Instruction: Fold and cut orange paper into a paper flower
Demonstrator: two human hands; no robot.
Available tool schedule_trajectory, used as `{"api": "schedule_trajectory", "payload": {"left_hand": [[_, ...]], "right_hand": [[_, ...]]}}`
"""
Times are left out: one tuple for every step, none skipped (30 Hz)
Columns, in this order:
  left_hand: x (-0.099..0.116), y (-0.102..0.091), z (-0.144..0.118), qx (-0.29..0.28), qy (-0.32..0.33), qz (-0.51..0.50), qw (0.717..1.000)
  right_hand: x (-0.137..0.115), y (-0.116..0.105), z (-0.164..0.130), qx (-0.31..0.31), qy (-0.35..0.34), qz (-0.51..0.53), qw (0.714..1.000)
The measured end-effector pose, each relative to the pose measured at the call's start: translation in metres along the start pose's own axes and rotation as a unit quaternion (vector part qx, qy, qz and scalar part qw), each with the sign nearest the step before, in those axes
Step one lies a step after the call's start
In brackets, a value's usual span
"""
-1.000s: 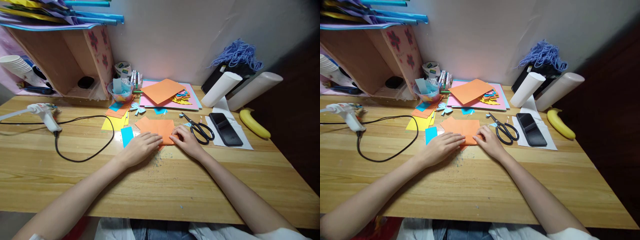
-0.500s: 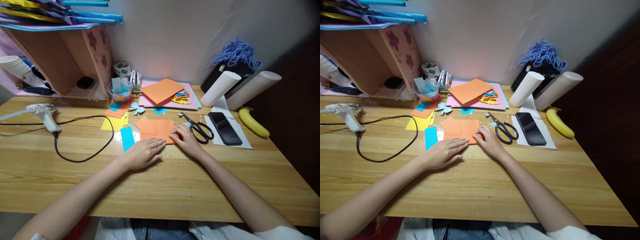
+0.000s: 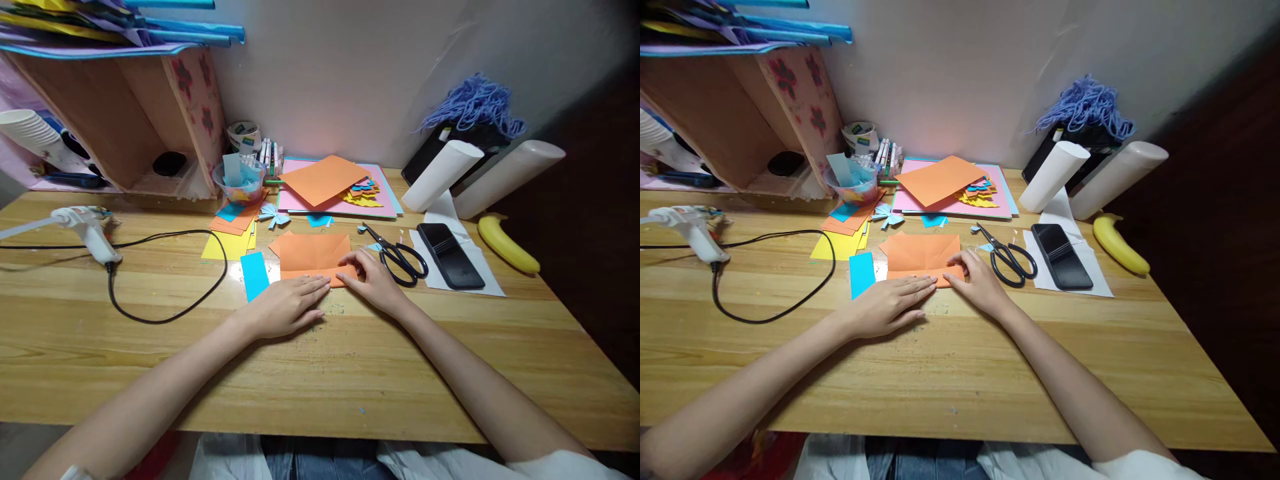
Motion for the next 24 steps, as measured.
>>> {"api": "schedule_trajectory", "payload": {"left_hand": [[0.0001, 0.0002, 0.0001, -0.004, 0.0, 0.003, 1.0], [0.0001, 0.0004, 0.0001, -0.008, -0.001, 0.006, 1.0], [0.0001, 0.0005, 0.0001, -0.012, -0.002, 0.008, 1.0], [0.0002, 0.0005, 0.0001, -0.014, -0.003, 0.009, 1.0], [0.0003, 0.0005, 0.0002, -0.015, -0.003, 0.009, 1.0], [0.0005, 0.0006, 0.0002, -0.017, -0.003, 0.009, 1.0], [0.0006, 0.0008, 0.0002, -0.018, -0.003, 0.009, 1.0], [0.0006, 0.0011, 0.0002, -0.019, -0.003, 0.008, 1.0], [0.0005, 0.0013, 0.0001, -0.02, -0.004, 0.008, 1.0], [0.0004, 0.0015, 0.0001, -0.021, -0.004, 0.007, 1.0], [0.0003, 0.0016, 0.0001, -0.021, -0.005, 0.006, 1.0], [0.0002, 0.0015, 0.0001, -0.02, -0.004, 0.005, 1.0], [0.0003, 0.0014, 0.0001, -0.019, -0.004, 0.004, 1.0], [0.0005, 0.0012, 0.0, -0.018, -0.003, 0.004, 1.0], [0.0006, 0.0009, 0.0, -0.016, -0.003, 0.003, 1.0], [0.0007, 0.0007, -0.0001, -0.016, -0.003, 0.002, 1.0], [0.0008, 0.0006, -0.0002, -0.016, -0.004, 0.002, 1.0], [0.0009, 0.0007, -0.0002, -0.016, -0.005, 0.002, 1.0], [0.001, 0.0009, -0.0003, -0.017, -0.005, 0.002, 1.0], [0.0011, 0.0011, -0.0003, -0.017, -0.006, 0.002, 1.0], [0.0012, 0.0014, -0.0004, -0.016, -0.006, 0.002, 1.0], [0.0012, 0.0016, -0.0004, -0.015, -0.005, 0.003, 1.0], [0.0012, 0.0018, -0.0004, -0.013, -0.005, 0.003, 1.0], [0.0012, 0.0019, -0.0004, -0.011, -0.005, 0.004, 1.0]], "right_hand": [[-0.0003, 0.0, 0.0, -0.001, 0.001, 0.001, 1.0], [-0.0006, 0.0, -0.0001, -0.002, 0.002, 0.001, 1.0], [-0.0009, 0.0, -0.0002, -0.002, 0.002, 0.001, 1.0], [-0.001, 0.0001, -0.0004, -0.003, 0.002, 0.001, 1.0], [-0.001, 0.0002, -0.0006, -0.003, 0.001, 0.002, 1.0], [-0.0009, 0.0004, -0.0007, -0.004, -0.001, 0.002, 1.0], [-0.0007, 0.0007, -0.0008, -0.006, -0.003, 0.003, 1.0], [-0.0005, 0.0009, -0.0008, -0.007, -0.005, 0.003, 1.0], [-0.0003, 0.0011, -0.0007, -0.007, -0.007, 0.003, 1.0], [-0.0003, 0.0012, -0.0006, -0.007, -0.009, 0.004, 1.0], [-0.0003, 0.0013, -0.0005, -0.008, -0.01, 0.003, 1.0], [-0.0005, 0.0012, -0.0004, -0.008, -0.01, 0.003, 1.0], [-0.0008, 0.0011, -0.0003, -0.009, -0.011, 0.002, 1.0], [-0.0012, 0.001, -0.0003, -0.009, -0.012, 0.001, 1.0], [-0.0016, 0.0009, -0.0003, -0.009, -0.013, 0.001, 1.0], [-0.0021, 0.0007, -0.0003, -0.009, -0.014, 0.0, 1.0], [-0.0026, 0.0006, -0.0004, -0.009, -0.015, 0.0, 1.0], [-0.003, 0.0004, -0.0004, -0.008, -0.017, 0.0, 1.0], [-0.0033, 0.0004, -0.0004, -0.008, -0.018, 0.0, 1.0], [-0.0036, 0.0003, -0.0004, -0.007, -0.019, -0.001, 1.0], [-0.0037, 0.0003, -0.0004, -0.007, -0.019, -0.002, 1.0], [-0.0038, 0.0003, -0.0004, -0.007, -0.02, -0.003, 1.0], [-0.0037, 0.0003, -0.0004, -0.006, -0.02, -0.004, 1.0], [-0.0035, 0.0004, -0.0004, -0.006, -0.021, -0.004, 1.0]]}}
Point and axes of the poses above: each hand's wrist, its own z-axis towards the middle knuckle, its own y-axis out of the palm, x = y × z, the point moved 6 cm from there along z, towards the middle knuckle, and after that the axes turned 12 degrees about y, right-handed, at the moved point
